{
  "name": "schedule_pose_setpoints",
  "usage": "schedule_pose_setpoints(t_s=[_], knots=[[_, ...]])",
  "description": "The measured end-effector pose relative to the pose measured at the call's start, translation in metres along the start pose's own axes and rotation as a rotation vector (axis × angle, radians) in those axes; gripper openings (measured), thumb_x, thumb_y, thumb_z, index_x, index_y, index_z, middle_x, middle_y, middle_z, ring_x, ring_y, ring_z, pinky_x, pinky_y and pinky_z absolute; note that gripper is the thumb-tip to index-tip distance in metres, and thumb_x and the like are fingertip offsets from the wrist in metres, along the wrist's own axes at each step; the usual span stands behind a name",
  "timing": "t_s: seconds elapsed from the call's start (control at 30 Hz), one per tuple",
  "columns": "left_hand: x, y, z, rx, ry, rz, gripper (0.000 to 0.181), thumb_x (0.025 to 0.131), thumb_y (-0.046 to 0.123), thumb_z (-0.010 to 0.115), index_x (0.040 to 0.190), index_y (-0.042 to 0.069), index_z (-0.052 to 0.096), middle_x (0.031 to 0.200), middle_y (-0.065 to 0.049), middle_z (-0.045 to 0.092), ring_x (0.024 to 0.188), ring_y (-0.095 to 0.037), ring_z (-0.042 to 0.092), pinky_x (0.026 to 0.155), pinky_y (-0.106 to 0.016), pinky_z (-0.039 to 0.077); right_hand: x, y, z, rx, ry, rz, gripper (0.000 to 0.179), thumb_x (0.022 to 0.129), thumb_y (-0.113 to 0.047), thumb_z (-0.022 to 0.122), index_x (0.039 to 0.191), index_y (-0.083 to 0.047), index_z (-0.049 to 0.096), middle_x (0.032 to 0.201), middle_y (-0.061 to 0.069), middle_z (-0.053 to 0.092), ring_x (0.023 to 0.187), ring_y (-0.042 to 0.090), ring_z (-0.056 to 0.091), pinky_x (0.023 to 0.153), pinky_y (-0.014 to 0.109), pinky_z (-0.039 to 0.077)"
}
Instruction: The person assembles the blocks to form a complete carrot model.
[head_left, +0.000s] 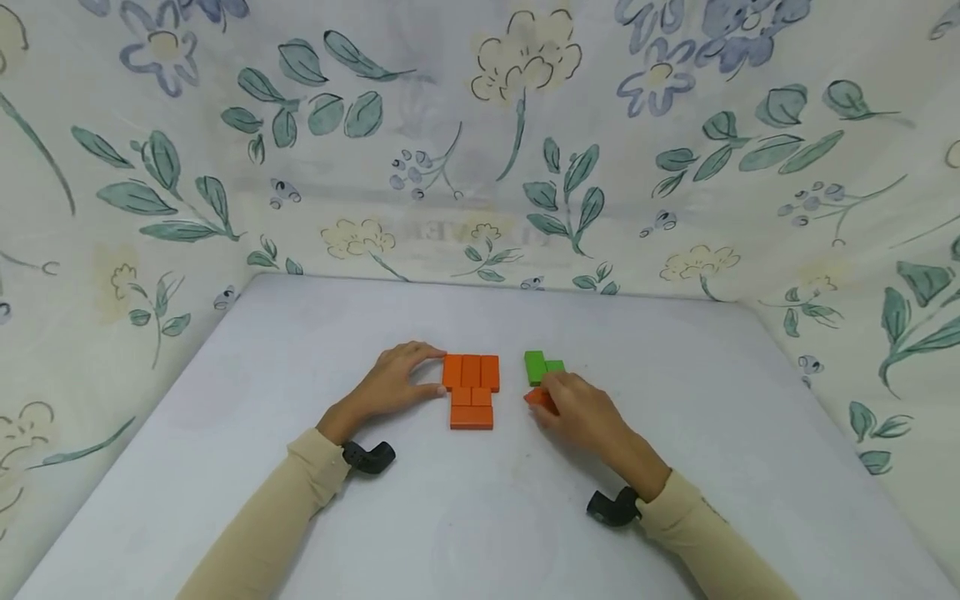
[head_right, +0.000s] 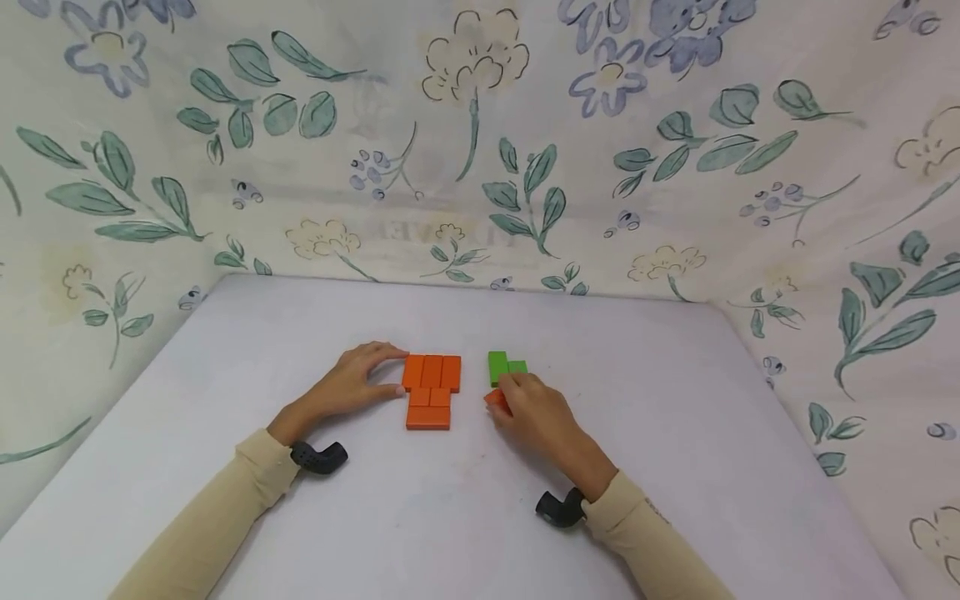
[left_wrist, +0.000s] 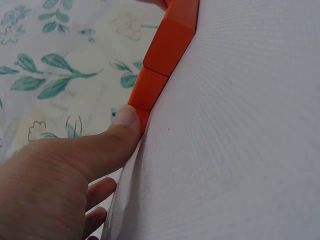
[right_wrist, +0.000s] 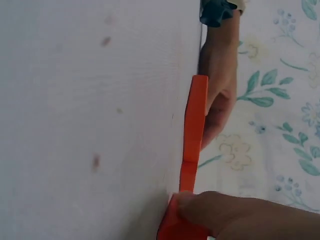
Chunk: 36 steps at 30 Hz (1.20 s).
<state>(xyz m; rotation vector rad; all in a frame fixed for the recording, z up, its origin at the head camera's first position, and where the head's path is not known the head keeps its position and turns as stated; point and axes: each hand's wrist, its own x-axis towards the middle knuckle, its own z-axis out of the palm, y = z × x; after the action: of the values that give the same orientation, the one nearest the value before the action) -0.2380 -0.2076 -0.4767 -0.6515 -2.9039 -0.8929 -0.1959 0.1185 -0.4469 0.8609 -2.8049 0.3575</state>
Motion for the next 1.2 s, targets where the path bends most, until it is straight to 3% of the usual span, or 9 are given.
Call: schedule_pose_setpoints(t_s=[0.13, 0.2, 0.3, 0.5, 0.67, 0.8, 1.0, 1.2], knots=[[0.002, 0.0, -0.001, 0.001, -0.004, 0.002, 0.062, 0.086, 0.047, 0.076, 0.139, 0.022, 0.057, 0.146, -0.009, 0.053, 0.139, -0.033, 0.044, 0.114, -0.057, 0.03, -0.001, 0.0, 0.0, -0.153, 0.118, -0.248, 0.044, 0.078, -0.027, 0.087, 0.111, -0.005, 0.068, 0.096, 0.007, 0.064, 0.083, 0.017, 0.06, 0.074, 0.027, 0.058], [0.003, 0.0, -0.002, -0.001, -0.007, -0.002, 0.062, 0.086, 0.047, 0.076, 0.139, 0.022, 0.057, 0.146, -0.009, 0.053, 0.139, -0.032, 0.044, 0.114, -0.057, 0.029, -0.001, 0.0, -0.001, -0.172, 0.147, -0.3, 0.049, 0.074, -0.028, 0.089, 0.112, -0.004, 0.07, 0.094, 0.006, 0.062, 0.084, 0.017, 0.059, 0.076, 0.027, 0.058], [0.004, 0.0, -0.002, 0.001, -0.012, -0.007, 0.062, 0.086, 0.048, 0.076, 0.139, 0.022, 0.057, 0.146, -0.009, 0.053, 0.14, -0.032, 0.043, 0.115, -0.056, 0.029, -0.001, 0.0, -0.002, -0.155, 0.153, -0.312, 0.05, 0.07, -0.03, 0.09, 0.108, -0.004, 0.07, 0.093, 0.005, 0.06, 0.087, 0.017, 0.058, 0.077, 0.026, 0.058], [0.005, 0.002, -0.003, 0.002, -0.009, -0.01, 0.062, 0.085, 0.048, 0.076, 0.139, 0.022, 0.058, 0.147, -0.009, 0.052, 0.14, -0.033, 0.044, 0.114, -0.057, 0.029, -0.002, 0.002, -0.004, -0.003, 0.093, -0.33, 0.043, 0.072, -0.026, 0.088, 0.097, -0.006, 0.059, 0.091, 0.004, 0.052, 0.082, 0.013, 0.052, 0.067, 0.02, 0.053], [0.005, 0.002, -0.002, -0.011, -0.013, -0.011, 0.061, 0.085, 0.047, 0.076, 0.138, 0.022, 0.059, 0.146, -0.009, 0.053, 0.14, -0.033, 0.044, 0.114, -0.057, 0.029, -0.003, 0.006, -0.004, 0.099, 0.032, -0.377, 0.037, 0.076, -0.023, 0.085, 0.097, -0.008, 0.059, 0.09, 0.003, 0.059, 0.082, 0.012, 0.056, 0.073, 0.02, 0.055], [0.005, 0.002, -0.001, -0.003, -0.02, -0.008, 0.062, 0.085, 0.047, 0.076, 0.139, 0.021, 0.058, 0.146, -0.009, 0.053, 0.14, -0.033, 0.044, 0.115, -0.057, 0.029, -0.005, 0.011, -0.003, 0.118, 0.018, -0.421, 0.036, 0.076, -0.021, 0.085, 0.102, -0.009, 0.065, 0.096, 0.003, 0.064, 0.087, 0.013, 0.059, 0.081, 0.022, 0.057], [0.004, 0.002, -0.001, 0.002, -0.018, -0.013, 0.062, 0.085, 0.047, 0.076, 0.139, 0.021, 0.058, 0.145, -0.01, 0.054, 0.139, -0.033, 0.044, 0.114, -0.058, 0.03, -0.005, 0.017, -0.002, 0.109, 0.07, -0.485, 0.033, 0.078, -0.016, 0.084, 0.107, -0.009, 0.069, 0.103, 0.005, 0.068, 0.092, 0.014, 0.065, 0.084, 0.023, 0.058], [0.002, 0.001, -0.001, -0.006, -0.012, -0.015, 0.062, 0.085, 0.046, 0.077, 0.139, 0.021, 0.058, 0.144, -0.01, 0.054, 0.138, -0.033, 0.045, 0.113, -0.057, 0.03, -0.004, 0.019, -0.005, 0.132, 0.071, -0.493, 0.031, 0.081, -0.006, 0.081, 0.11, -0.007, 0.069, 0.106, 0.006, 0.07, 0.097, 0.017, 0.067, 0.086, 0.027, 0.058]])
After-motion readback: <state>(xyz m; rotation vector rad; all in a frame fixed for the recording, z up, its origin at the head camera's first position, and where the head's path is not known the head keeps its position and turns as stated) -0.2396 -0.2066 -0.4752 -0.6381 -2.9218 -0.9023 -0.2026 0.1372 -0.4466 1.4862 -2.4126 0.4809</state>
